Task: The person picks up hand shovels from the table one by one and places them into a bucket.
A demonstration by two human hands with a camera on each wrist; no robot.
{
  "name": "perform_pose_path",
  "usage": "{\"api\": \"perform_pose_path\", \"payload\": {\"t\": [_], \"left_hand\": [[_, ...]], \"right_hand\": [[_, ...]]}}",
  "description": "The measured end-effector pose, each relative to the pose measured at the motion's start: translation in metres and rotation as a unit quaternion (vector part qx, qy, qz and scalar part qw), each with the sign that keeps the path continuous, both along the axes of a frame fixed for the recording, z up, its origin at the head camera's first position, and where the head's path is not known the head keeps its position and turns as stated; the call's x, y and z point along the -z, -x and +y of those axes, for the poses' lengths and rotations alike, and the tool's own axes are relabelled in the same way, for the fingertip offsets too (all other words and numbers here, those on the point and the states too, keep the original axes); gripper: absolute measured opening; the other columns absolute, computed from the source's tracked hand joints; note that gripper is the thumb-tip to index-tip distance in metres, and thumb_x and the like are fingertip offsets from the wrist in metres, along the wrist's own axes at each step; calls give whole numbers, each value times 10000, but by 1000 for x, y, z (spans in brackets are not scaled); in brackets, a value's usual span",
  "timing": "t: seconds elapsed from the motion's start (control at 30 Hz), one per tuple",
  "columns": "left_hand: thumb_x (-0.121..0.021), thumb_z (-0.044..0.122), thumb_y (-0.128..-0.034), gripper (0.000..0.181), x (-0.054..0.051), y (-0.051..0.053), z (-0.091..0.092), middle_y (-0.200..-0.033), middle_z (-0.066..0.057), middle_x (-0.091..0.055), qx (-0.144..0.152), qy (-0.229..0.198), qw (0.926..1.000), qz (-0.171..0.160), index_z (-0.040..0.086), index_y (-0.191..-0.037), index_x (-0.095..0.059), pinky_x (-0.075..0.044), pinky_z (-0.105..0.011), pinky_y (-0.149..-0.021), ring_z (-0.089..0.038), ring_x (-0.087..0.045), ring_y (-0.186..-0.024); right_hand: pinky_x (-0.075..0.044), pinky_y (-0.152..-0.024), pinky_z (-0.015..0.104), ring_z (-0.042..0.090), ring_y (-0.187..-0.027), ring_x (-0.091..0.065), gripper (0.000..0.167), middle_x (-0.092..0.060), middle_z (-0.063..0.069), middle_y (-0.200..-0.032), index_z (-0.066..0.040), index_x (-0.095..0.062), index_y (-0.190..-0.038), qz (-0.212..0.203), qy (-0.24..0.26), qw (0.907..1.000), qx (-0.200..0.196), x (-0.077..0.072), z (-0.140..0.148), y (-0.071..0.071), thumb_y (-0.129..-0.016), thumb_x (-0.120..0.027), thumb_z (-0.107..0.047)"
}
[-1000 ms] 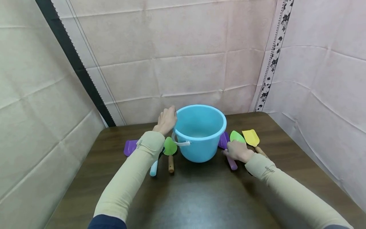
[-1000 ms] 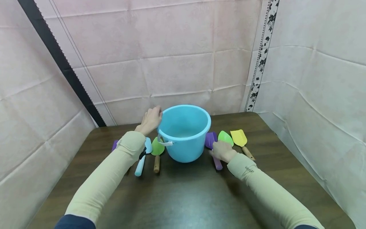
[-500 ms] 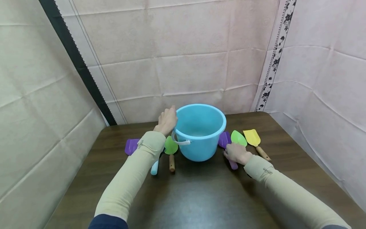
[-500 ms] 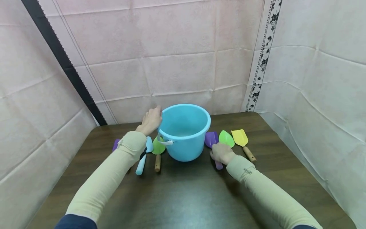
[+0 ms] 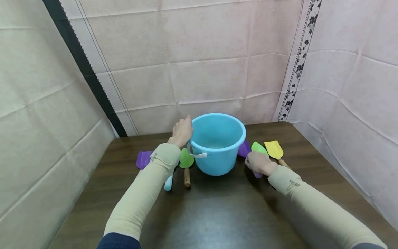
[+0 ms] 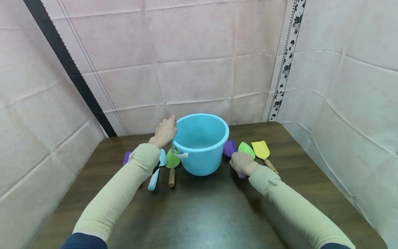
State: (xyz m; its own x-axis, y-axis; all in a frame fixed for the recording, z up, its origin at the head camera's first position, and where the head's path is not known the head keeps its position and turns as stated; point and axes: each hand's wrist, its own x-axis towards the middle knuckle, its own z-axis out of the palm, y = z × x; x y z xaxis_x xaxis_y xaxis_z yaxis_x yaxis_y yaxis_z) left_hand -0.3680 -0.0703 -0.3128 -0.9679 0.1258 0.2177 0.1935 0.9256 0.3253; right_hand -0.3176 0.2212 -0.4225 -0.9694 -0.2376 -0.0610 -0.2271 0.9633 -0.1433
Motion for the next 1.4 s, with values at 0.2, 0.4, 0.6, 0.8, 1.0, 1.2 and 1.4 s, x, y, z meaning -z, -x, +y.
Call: {"api": "perform_pose_path", "payload": {"t": [0.2, 0.4, 0.6, 0.8, 1.0, 1.2, 1.4], "left_hand": [[-388, 103, -1010, 127, -1, -1, -2, -873, -144, -605, -81, 53, 10000, -15, 68, -1060, -500, -512, -426, -699, -299, -633, -788], [-406, 105, -1003, 136, -1, 2, -2, -931, -165, -637, -97, 119, 9999, -12, 66, -1085, -507, -521, -443, -723, -329, -654, -840], [-423, 108, -997, 122, 1, 3, 0, -928, -157, -636, -105, 148, 9998, -27, 69, -1072, -511, -527, -445, -718, -323, -658, -833], [-423, 103, -995, 122, 3, 4, 1, -888, -141, -620, -79, 81, 9999, -8, 67, -1069, -513, -527, -438, -707, -299, -650, -801], [-423, 99, -993, 118, 4, 4, 2, -886, -145, -621, -48, 59, 10000, 29, 64, -1062, -513, -524, -434, -698, -301, -648, -795], [-425, 101, -994, 119, 3, 4, 3, -893, -148, -620, -35, 51, 10000, -4, 62, -1071, -508, -521, -424, -691, -299, -644, -790], [-412, 105, -1000, 129, 2, 3, 2, -915, -153, -628, 1, 67, 10000, -8, 58, -1070, -510, -523, -426, -694, -302, -652, -812]], "right_hand": [[-436, -519, 334, 166, -553, -536, 353, -549, 24, -569, -128, -534, -613, 26, -40, 10000, 44, -18, 8, 6, -946, -490, -235], [-416, -455, 278, 149, -472, -552, 369, -552, 23, -542, -129, -522, -612, -57, 222, 9997, 69, -37, 18, 7, -961, -460, -231], [-383, -463, 341, 182, -547, -534, 374, -522, 35, -584, -149, -467, -577, 303, -34, 9993, 225, -53, 24, 11, -932, -437, -261], [-377, -462, 363, 196, -574, -515, 365, -500, 42, -594, -142, -463, -580, 396, -19, 9989, 243, -67, 28, 15, -925, -429, -257], [-365, -462, 349, 188, -569, -494, 356, -493, 40, -595, -145, -457, -587, 415, -29, 9987, 296, -77, 31, 19, -924, -429, -258], [-359, -457, 351, 187, -557, -482, 339, -483, 35, -585, -146, -447, -598, 475, -23, 9985, 265, -90, 33, 21, -916, -420, -260], [-374, -450, 383, 220, -575, -518, 352, -532, 63, -616, -133, -475, -596, 530, -40, 9980, 348, -104, 32, 22, -906, -399, -281]]}}
